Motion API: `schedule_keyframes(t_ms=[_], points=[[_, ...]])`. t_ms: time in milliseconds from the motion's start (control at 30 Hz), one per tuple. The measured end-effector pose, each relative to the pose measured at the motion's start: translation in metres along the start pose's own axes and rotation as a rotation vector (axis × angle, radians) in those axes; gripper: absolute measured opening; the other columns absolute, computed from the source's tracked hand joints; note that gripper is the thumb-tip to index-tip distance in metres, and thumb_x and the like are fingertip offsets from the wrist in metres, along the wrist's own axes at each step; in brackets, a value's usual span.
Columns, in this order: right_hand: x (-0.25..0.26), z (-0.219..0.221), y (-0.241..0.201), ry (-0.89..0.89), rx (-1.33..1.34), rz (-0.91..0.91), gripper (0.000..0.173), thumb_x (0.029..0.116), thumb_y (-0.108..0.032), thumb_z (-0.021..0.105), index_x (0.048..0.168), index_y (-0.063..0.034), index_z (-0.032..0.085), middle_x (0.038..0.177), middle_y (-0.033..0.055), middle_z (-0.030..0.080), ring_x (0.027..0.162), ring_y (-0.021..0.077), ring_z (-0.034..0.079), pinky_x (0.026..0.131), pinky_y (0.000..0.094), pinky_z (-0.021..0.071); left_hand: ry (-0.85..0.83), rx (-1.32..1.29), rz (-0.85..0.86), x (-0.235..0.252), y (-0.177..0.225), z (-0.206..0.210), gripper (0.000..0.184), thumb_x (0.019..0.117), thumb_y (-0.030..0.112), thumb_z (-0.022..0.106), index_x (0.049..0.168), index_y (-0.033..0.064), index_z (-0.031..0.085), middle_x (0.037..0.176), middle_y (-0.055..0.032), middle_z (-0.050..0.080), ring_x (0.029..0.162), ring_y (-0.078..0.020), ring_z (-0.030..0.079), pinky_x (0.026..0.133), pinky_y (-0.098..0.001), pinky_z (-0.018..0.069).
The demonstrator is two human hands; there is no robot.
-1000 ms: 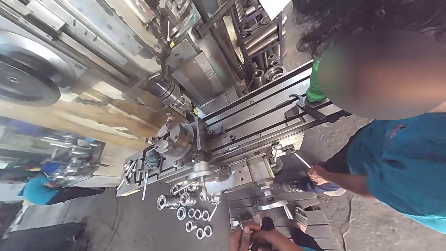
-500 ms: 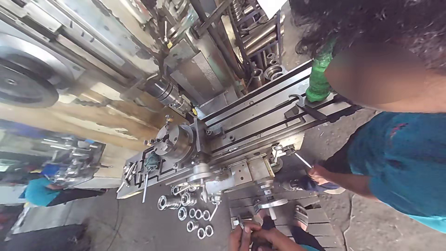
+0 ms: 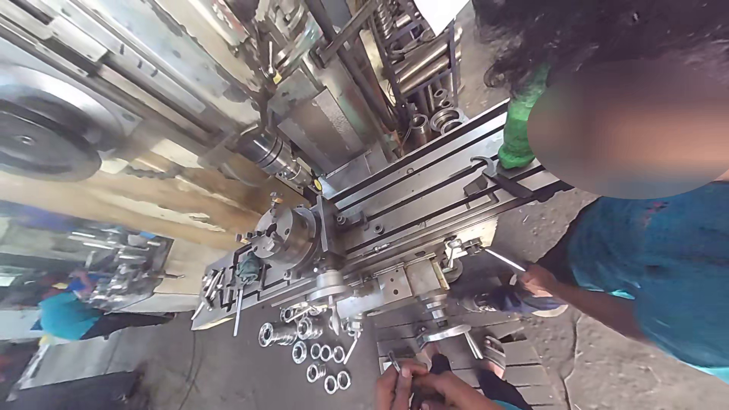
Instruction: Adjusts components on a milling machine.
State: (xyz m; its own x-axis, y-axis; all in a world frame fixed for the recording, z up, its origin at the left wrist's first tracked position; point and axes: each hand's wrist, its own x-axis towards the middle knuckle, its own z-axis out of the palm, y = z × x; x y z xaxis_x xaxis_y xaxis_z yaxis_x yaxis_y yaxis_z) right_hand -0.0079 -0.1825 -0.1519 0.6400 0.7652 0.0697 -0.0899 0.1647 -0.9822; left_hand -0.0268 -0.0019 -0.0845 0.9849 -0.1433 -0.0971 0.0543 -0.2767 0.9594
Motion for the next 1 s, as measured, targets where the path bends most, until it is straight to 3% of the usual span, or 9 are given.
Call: schedule_keyframes(t_ms=[333,500,867,1000], points=[[0.0009,-0.0008,0.0003,-0.001,0.008,-0.012,0.029,0.1038,-0.008,0.055,0.129,0.0022,0.064,0.106,0.0112,0.076,0.090,0.0175,0.073,0.085,0.0384,0.0602,-0.021,0.000,0.009,0.0008,-0.0009,-0.0014,0.042,0.1102,0.019,0.037,0.106,-0.0039,0.072,0.111,-0.0125,0.074,0.108,-0.0181,0.070,0.097,-0.0370,0.0570],[-0.0010,-0.0009,-0.0010,0.012,-0.016,-0.001,0.028,0.1035,-0.008,0.055,0.127,0.0016,0.065,0.105,0.0114,0.076,0.089,0.0183,0.073,0.084,0.0398,0.0600,-0.019,0.029,0.006,-0.0011,-0.0023,-0.0009,0.043,0.1103,0.021,0.037,0.107,-0.0028,0.073,0.112,-0.0122,0.074,0.105,-0.0167,0.070,0.093,-0.0361,0.0582],[-0.0034,-0.0013,-0.0065,0.008,-0.028,0.029,0.028,0.1030,-0.008,0.055,0.128,0.0010,0.066,0.104,0.0112,0.076,0.088,0.0179,0.073,0.085,0.0397,0.0595,-0.001,0.039,0.027,-0.0033,-0.0012,0.0026,0.044,0.1102,0.022,0.036,0.106,-0.0026,0.072,0.114,-0.0133,0.073,0.108,-0.0183,0.069,0.094,-0.0367,0.0580],[-0.0017,-0.0027,-0.0076,-0.006,-0.045,0.012,0.031,0.1040,-0.010,0.055,0.132,0.0001,0.064,0.108,0.0108,0.076,0.092,0.0181,0.074,0.087,0.0404,0.0602,0.087,-0.031,0.068,-0.0050,0.0042,0.0078,0.048,0.1113,0.031,0.036,0.103,0.0009,0.072,0.112,-0.0075,0.074,0.106,-0.0128,0.069,0.095,-0.0316,0.0571]])
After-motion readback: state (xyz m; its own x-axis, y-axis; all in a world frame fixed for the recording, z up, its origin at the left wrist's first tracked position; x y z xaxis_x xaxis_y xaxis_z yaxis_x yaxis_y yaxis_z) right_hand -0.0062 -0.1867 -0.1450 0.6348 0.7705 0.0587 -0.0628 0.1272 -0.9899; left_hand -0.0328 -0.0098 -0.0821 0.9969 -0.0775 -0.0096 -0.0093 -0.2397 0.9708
